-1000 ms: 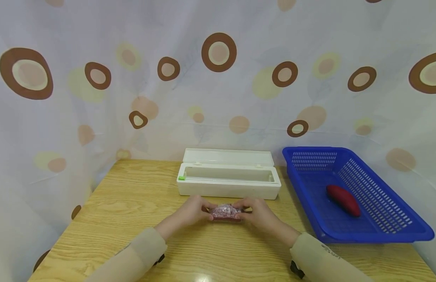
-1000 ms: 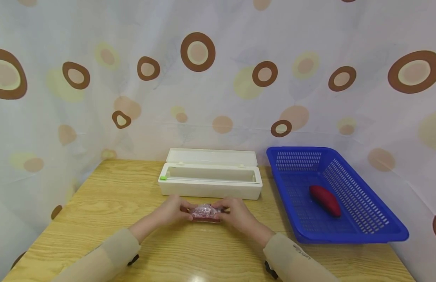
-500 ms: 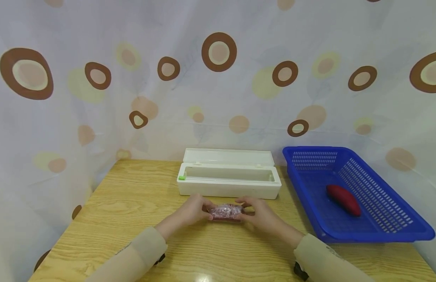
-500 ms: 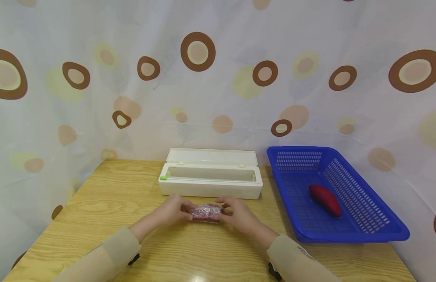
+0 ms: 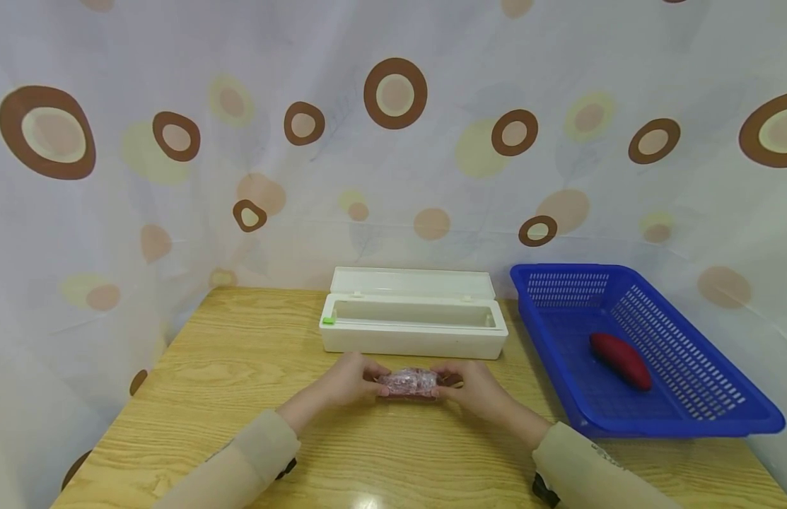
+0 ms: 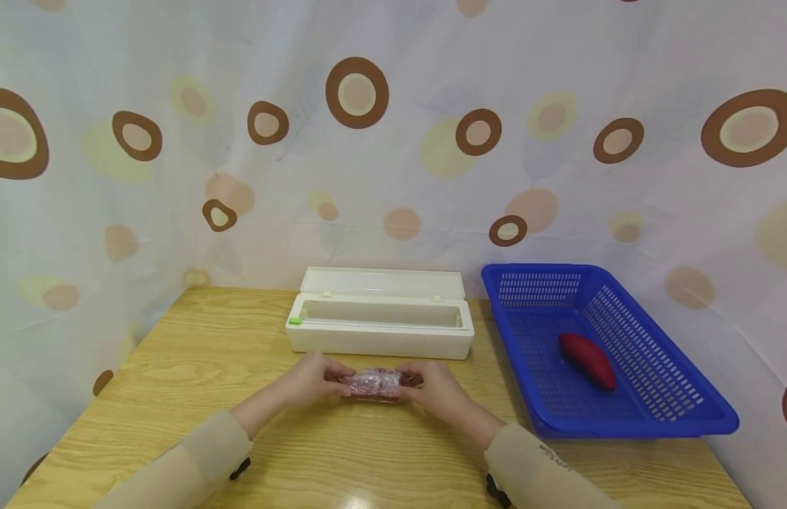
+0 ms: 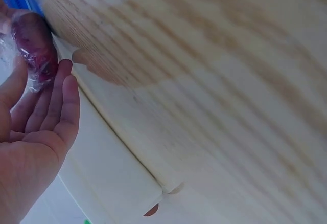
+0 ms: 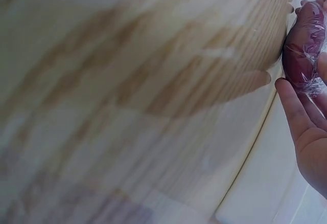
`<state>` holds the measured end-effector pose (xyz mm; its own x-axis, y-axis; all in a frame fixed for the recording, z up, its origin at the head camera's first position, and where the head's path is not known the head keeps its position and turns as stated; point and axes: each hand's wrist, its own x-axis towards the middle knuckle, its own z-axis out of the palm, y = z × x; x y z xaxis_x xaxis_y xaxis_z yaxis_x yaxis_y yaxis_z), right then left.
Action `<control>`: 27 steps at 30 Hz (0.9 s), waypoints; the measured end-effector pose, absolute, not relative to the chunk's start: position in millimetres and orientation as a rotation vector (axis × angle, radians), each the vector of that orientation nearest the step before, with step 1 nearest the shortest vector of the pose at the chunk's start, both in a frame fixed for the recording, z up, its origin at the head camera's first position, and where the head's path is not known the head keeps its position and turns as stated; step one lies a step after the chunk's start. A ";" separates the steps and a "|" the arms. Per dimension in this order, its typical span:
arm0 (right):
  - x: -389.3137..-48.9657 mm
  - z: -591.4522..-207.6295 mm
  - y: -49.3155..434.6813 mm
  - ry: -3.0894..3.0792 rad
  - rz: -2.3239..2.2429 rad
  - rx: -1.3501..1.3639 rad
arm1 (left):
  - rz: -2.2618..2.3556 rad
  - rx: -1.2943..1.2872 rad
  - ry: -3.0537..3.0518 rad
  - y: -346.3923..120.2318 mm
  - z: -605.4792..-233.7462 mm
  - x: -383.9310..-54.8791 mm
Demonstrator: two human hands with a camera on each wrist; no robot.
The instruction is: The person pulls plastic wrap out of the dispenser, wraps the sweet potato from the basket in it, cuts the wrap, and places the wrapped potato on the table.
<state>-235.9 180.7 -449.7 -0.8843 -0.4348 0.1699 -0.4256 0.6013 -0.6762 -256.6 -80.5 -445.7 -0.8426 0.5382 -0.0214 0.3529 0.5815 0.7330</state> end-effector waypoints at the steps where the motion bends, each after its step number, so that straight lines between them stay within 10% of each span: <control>1: -235.7 -449.8 180.7 2.806 -1.177 -0.754 | 1.108 0.738 2.575 -79.9 -445.7 -256.5; 27: -230.9 -439.9 163.5 2.911 -0.945 -1.126 | 1.037 0.833 2.641 -77.0 -445.3 -258.4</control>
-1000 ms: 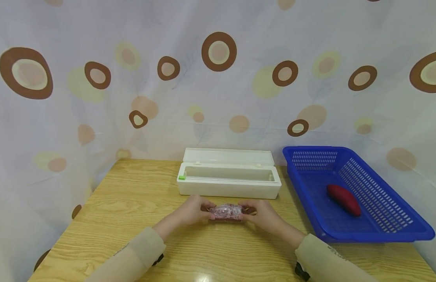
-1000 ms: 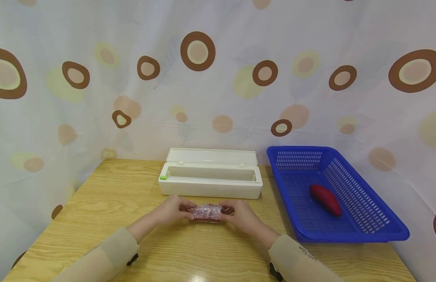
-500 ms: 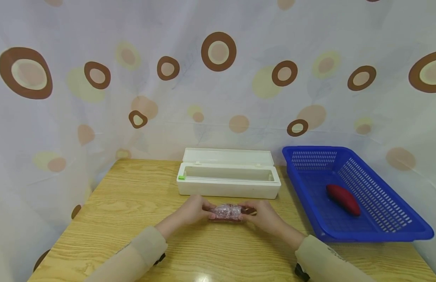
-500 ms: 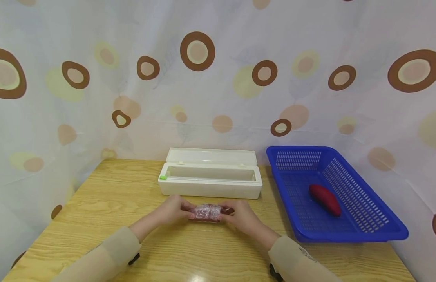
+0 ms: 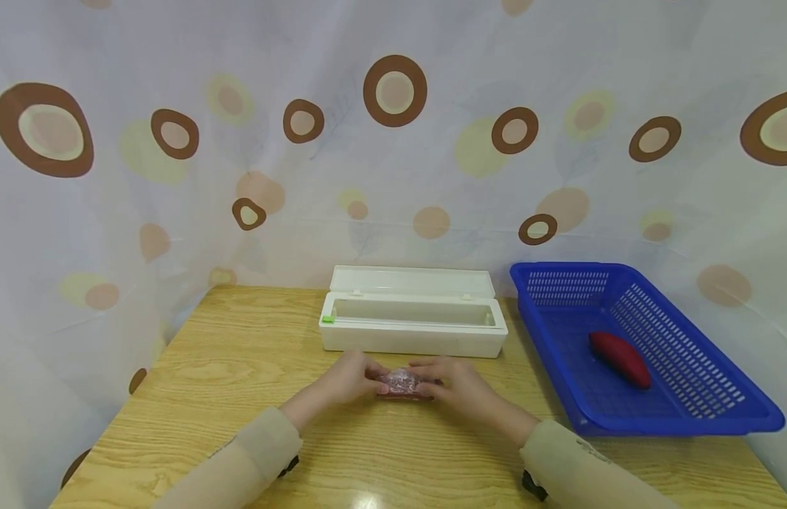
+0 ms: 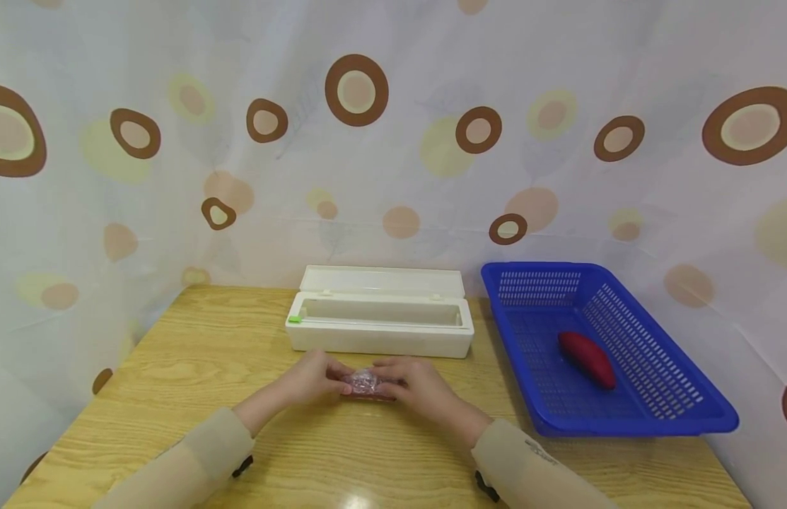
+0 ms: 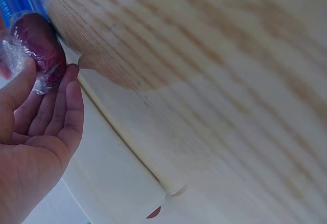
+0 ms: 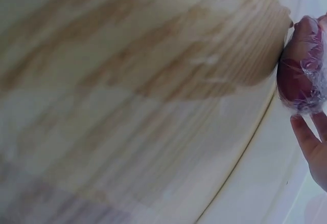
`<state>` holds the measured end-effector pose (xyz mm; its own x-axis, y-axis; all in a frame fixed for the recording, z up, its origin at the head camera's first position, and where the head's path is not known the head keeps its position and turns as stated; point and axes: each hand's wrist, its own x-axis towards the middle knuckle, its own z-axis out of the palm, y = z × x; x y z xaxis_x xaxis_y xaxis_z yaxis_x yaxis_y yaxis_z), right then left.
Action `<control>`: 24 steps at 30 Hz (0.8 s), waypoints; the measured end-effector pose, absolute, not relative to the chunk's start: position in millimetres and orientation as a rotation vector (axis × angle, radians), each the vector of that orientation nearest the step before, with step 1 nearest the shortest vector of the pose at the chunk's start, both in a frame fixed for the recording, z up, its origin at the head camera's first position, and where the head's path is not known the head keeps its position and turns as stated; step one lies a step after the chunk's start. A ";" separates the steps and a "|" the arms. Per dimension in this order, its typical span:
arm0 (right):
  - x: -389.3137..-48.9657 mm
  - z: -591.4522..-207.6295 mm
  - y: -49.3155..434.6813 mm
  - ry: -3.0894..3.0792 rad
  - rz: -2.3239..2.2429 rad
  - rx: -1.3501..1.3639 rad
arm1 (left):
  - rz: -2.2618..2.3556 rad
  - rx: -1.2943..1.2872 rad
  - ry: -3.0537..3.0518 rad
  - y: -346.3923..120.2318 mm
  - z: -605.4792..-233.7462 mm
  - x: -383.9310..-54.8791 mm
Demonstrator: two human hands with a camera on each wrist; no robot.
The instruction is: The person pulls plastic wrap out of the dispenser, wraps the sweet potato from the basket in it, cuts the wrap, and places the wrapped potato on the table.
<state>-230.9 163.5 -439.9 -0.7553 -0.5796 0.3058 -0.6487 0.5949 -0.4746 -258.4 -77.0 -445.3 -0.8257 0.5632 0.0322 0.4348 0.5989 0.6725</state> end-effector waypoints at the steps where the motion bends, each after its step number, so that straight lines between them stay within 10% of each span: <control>1: -231.9 -440.7 162.6 -2.702 0.874 1.052 | 1.033 0.836 2.641 -77.1 -445.3 -258.7; 24: -234.9 -443.9 158.7 -2.798 1.038 0.908 | 1.061 0.837 2.655 -77.9 -444.9 -257.8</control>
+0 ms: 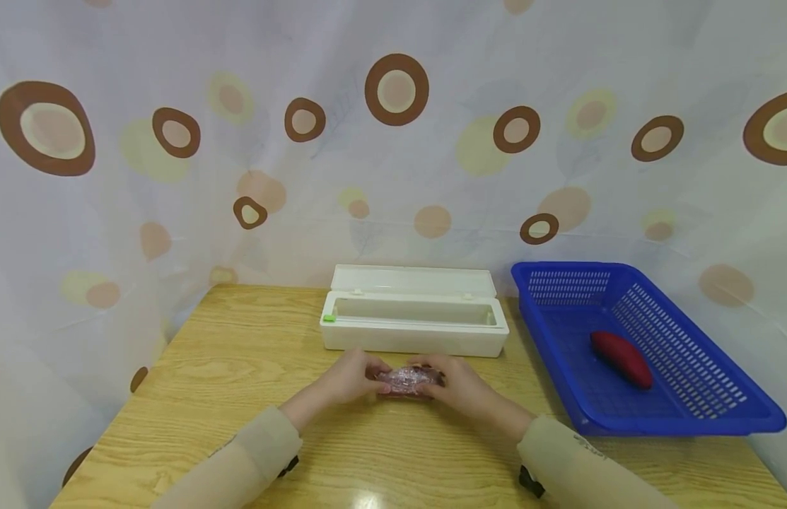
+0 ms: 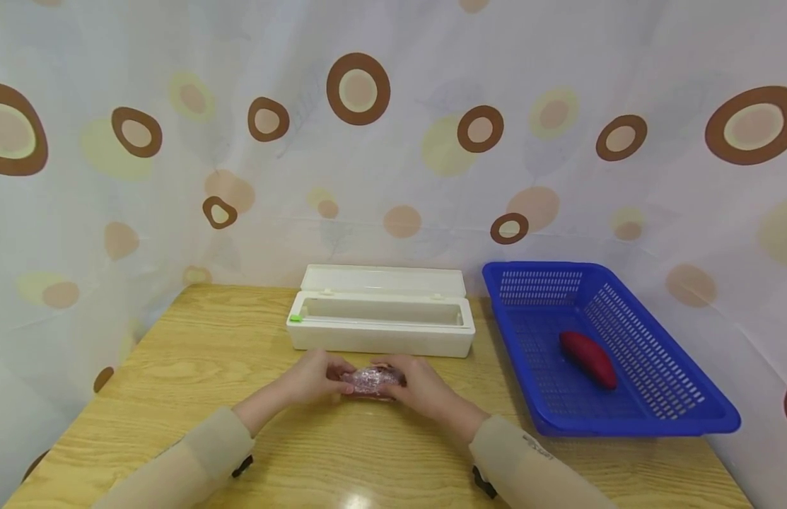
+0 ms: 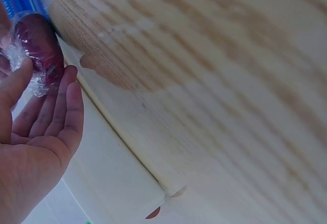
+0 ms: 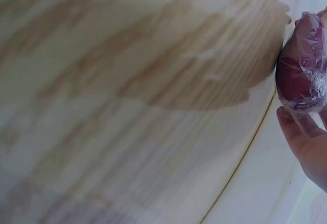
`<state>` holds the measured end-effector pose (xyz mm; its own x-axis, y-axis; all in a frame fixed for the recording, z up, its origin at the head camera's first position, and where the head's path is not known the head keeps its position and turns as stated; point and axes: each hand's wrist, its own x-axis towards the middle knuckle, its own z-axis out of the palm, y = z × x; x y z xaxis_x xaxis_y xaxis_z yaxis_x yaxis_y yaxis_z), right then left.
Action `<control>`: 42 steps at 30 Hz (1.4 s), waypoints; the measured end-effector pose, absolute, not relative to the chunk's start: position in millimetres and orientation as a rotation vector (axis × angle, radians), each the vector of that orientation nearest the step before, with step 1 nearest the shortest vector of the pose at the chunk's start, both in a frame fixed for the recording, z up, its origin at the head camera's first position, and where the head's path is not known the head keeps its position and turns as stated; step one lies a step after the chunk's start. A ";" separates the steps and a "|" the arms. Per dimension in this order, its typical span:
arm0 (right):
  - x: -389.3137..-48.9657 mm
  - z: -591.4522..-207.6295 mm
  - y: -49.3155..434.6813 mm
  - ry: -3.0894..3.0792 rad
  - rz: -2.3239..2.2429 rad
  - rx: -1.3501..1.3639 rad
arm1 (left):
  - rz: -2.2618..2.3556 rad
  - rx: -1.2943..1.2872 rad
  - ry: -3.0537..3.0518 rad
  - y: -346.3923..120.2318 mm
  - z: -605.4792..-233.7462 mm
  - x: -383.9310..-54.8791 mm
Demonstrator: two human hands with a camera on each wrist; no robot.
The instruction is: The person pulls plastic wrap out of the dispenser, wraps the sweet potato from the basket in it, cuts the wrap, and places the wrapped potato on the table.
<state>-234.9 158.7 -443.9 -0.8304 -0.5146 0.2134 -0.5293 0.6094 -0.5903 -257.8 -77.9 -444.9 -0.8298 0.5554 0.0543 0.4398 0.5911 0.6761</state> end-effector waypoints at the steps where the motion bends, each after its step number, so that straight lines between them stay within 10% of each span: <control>1: -234.9 -444.0 160.2 -2.812 1.062 0.897 | 1.060 0.845 2.658 -78.0 -445.3 -257.8; 42: -208.0 -388.0 177.1 -2.814 1.250 0.832 | 1.194 0.910 2.614 -95.6 -394.7 -235.7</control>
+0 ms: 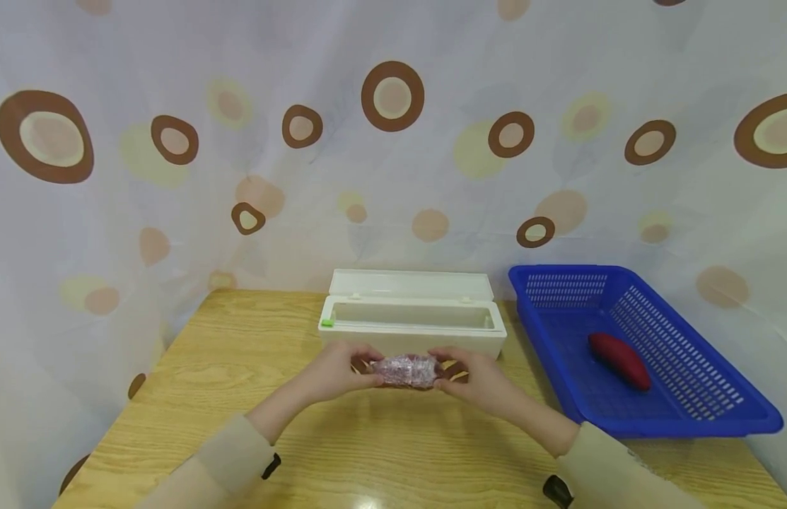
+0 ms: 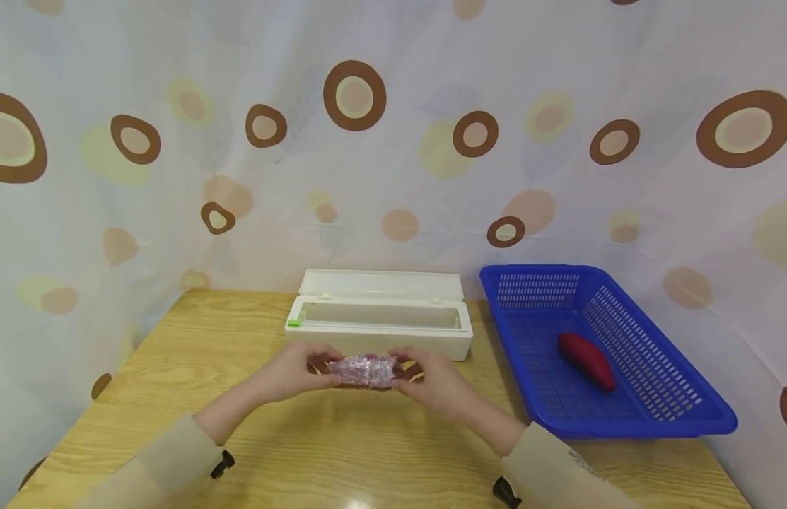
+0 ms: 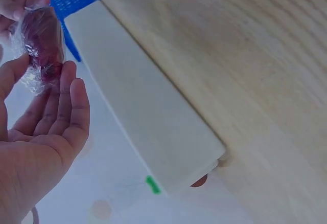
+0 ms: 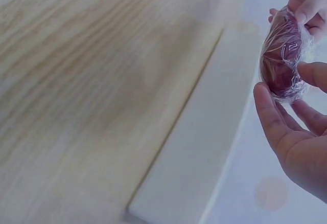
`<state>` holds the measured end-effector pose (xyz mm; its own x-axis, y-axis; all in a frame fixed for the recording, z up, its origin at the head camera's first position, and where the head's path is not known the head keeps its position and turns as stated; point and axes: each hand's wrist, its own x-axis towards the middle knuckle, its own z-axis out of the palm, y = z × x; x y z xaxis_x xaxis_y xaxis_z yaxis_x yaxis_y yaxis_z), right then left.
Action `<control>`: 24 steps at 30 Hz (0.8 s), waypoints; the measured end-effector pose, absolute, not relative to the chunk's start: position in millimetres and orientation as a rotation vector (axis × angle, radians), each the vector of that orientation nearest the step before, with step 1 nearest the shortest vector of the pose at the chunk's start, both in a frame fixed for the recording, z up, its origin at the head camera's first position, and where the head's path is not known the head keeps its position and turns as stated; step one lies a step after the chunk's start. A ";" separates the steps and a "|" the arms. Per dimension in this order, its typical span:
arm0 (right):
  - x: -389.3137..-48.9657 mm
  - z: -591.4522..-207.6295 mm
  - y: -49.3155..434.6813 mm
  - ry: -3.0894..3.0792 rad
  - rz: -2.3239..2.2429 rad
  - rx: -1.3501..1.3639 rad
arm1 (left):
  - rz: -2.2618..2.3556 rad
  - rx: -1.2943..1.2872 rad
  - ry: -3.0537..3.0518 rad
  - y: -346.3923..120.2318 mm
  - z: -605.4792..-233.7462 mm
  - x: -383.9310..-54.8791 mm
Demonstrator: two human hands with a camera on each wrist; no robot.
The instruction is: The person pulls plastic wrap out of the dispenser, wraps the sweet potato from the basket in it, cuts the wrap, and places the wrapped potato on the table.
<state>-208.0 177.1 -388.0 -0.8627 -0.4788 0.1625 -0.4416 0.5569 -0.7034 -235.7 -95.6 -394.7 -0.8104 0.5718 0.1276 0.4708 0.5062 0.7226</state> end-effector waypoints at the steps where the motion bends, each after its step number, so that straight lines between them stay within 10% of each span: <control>1: -207.1 -383.4 177.1 2.725 -1.215 -0.813 | 1.198 0.915 2.619 -96.5 -391.4 -234.7; 24: -195.1 -292.5 232.1 2.960 -1.004 -0.887 | 1.418 0.681 2.805 -153.8 -346.3 -225.1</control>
